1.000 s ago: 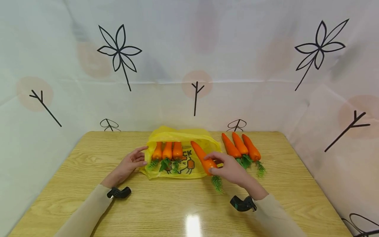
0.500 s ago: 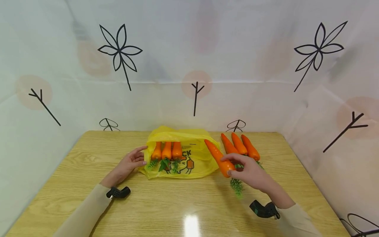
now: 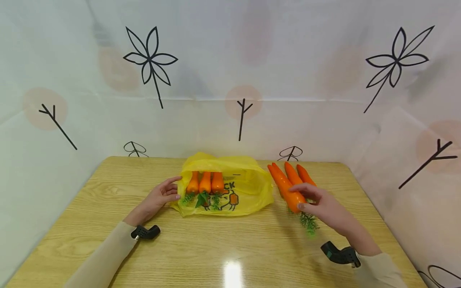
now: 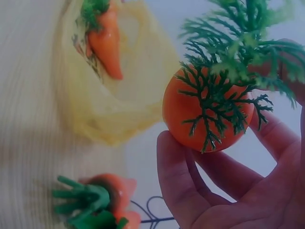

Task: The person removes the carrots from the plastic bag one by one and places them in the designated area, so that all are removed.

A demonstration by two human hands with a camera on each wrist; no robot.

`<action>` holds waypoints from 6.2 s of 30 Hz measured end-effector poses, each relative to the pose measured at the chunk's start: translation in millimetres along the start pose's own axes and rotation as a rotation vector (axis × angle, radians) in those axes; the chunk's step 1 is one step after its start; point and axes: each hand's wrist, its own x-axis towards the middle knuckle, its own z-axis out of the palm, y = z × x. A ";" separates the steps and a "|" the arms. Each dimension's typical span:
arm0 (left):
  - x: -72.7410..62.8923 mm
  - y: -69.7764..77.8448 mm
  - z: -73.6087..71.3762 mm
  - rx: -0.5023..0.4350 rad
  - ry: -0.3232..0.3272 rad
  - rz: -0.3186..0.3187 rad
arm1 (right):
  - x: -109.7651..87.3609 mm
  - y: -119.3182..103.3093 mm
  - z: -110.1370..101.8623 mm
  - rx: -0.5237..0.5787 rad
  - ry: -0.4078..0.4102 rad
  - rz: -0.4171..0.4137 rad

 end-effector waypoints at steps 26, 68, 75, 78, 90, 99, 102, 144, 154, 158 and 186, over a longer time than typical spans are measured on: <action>1.5 -2.0 -1.8 0.010 -0.010 0.003 | -7.2 58.6 -64.7 -0.150 0.148 0.154; 0.2 0.3 0.1 0.010 -0.008 0.003 | 7.4 117.4 -65.7 -0.199 0.187 0.266; -0.2 -0.9 -0.3 0.004 -0.011 0.004 | 7.8 115.3 -62.1 -0.197 0.182 0.278; -0.1 -0.9 -0.4 0.002 -0.008 0.003 | 9.2 113.8 -60.3 -0.201 0.179 0.292; 0.2 0.2 0.8 0.006 0.001 -0.003 | 13.3 113.4 -56.8 -0.194 0.182 0.294; 2.1 0.6 0.0 0.018 -0.006 -0.005 | 9.1 109.5 -60.7 -0.220 0.205 0.278; 2.2 1.5 -0.1 0.015 -0.003 -0.005 | 6.9 108.0 -62.5 -0.201 0.214 0.261; 1.7 -2.8 -1.8 0.024 -0.006 -0.005 | 51.7 9.5 11.2 -0.177 0.121 0.117; 1.3 0.3 -0.3 -0.002 -0.005 -0.012 | 74.3 -6.1 47.8 -0.163 0.160 0.027; 0.5 1.0 -0.8 0.003 -0.011 -0.008 | 83.6 -9.1 60.6 -0.155 0.156 0.006; 8.7 0.7 -5.9 0.026 -0.037 -0.011 | 150.4 3.0 137.5 -0.016 0.054 0.128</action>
